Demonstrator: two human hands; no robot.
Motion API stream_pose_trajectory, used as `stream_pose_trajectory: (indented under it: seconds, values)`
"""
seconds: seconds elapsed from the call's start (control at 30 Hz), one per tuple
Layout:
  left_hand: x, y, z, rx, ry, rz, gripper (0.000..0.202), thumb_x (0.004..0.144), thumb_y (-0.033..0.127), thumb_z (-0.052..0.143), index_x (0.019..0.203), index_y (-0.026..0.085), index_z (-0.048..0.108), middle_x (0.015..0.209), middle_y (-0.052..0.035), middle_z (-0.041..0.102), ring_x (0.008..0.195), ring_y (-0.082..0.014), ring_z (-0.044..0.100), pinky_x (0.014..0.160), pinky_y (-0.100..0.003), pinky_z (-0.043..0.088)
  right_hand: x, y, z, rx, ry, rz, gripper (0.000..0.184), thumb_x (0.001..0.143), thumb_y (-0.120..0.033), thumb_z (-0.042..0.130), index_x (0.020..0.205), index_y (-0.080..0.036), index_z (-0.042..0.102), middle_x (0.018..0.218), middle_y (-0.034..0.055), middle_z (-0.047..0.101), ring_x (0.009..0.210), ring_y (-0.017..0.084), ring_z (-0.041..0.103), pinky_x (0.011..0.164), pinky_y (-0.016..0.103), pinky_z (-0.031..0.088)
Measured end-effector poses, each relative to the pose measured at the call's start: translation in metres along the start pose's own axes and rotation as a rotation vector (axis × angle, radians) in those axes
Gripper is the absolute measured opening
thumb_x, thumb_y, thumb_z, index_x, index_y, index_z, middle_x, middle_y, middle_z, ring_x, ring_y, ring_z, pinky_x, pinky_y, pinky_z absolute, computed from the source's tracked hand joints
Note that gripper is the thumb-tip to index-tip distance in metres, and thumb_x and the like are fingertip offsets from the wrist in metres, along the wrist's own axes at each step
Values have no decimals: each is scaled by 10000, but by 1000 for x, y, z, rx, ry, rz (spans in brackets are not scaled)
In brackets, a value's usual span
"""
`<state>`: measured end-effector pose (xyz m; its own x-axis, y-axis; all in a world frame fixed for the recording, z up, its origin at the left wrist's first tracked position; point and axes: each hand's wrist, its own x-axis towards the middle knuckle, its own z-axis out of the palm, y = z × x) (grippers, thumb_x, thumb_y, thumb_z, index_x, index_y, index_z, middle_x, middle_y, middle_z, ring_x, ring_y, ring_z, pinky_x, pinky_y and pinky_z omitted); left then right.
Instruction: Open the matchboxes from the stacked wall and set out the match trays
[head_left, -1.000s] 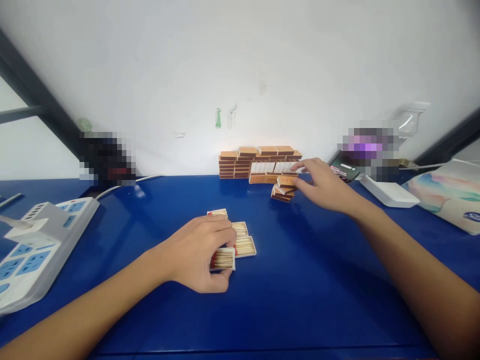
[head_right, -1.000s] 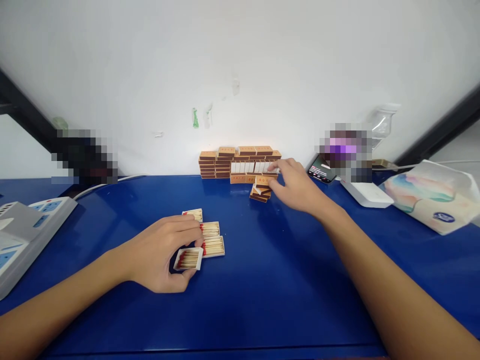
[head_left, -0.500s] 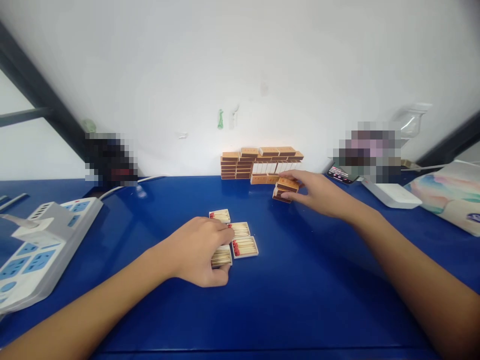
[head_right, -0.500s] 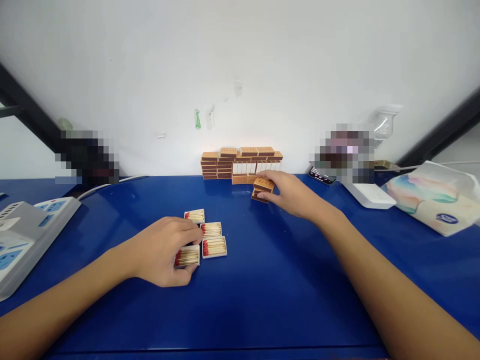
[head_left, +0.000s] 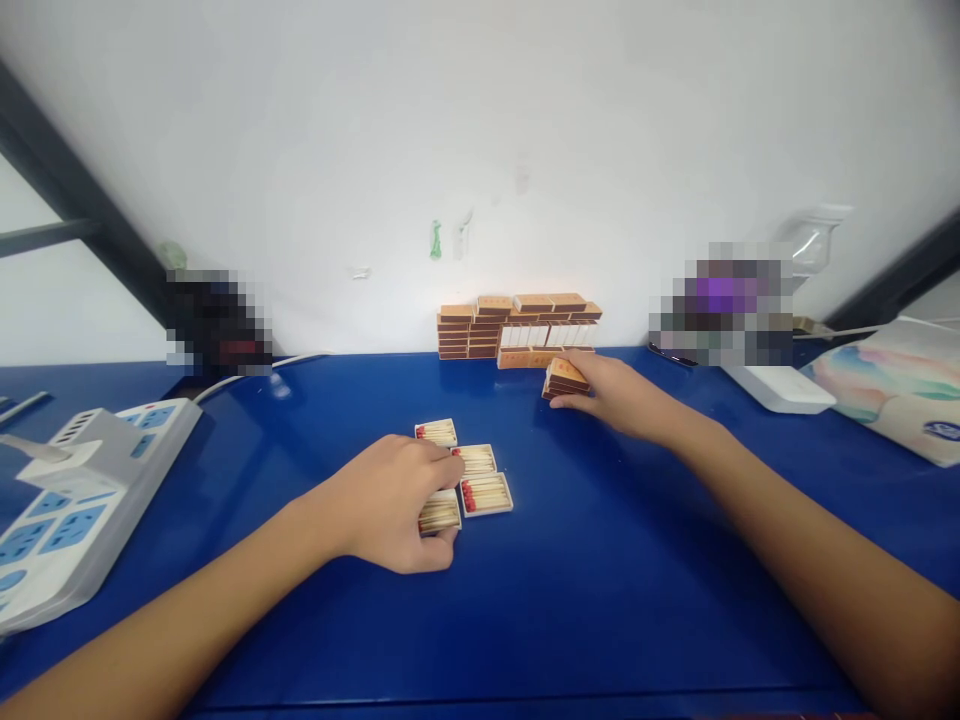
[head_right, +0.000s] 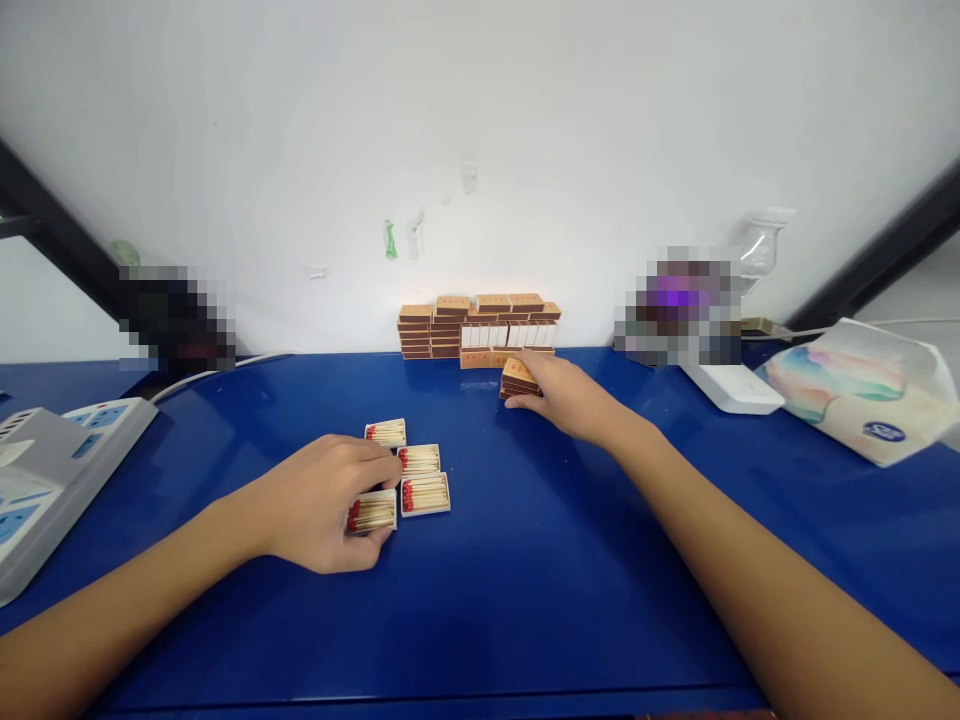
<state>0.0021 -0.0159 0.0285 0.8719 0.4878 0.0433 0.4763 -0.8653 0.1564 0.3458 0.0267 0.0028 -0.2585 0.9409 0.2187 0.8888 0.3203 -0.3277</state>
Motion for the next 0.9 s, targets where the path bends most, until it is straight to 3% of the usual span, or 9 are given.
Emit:
stream_pose_trajectory:
  seconds: [0.17,0.37,0.5,0.6,0.77,0.9]
  values:
    - [0,0,0,9,8,1,214,730,343,648,765,222,475,742,-3,625,581,-170,532,577,-332,385,-1,19,-23,101,52,66,345,850,-532,695,1008,-240,599,1062,111,748,935,324,689,819,417,508]
    - [0,0,2,6,19,7,220,729,341,657,763,223,475,730,3,623,583,-172,543,564,-340,382,1,77,-52,-80,187,245,358,852,-547,718,965,-244,564,966,139,710,853,296,650,735,383,457]
    - [0,-1,2,7,13,-7,228,731,349,642,770,227,453,744,7,625,592,-174,538,566,-333,355,15,99,-42,-126,148,352,395,778,-475,787,995,-206,593,974,151,729,867,310,660,735,386,473]
    - [1,-1,0,-5,1,-21,227,733,351,635,773,227,450,754,10,627,592,-173,525,570,-333,347,22,106,-31,-68,139,294,553,749,-516,796,1149,-181,614,1117,160,740,971,332,677,820,418,511]
    - [1,-1,0,-18,-5,-27,213,730,343,636,774,225,463,748,10,621,597,-175,522,570,-339,337,13,118,-26,8,184,292,811,712,-621,810,1320,-142,565,1269,215,694,1063,359,681,888,463,547]
    - [1,-1,1,-15,0,-26,230,734,345,638,760,226,443,743,16,614,590,-168,508,563,-341,322,4,126,-27,3,164,393,828,698,-544,839,1346,-129,535,1235,218,711,1028,352,700,863,459,563]
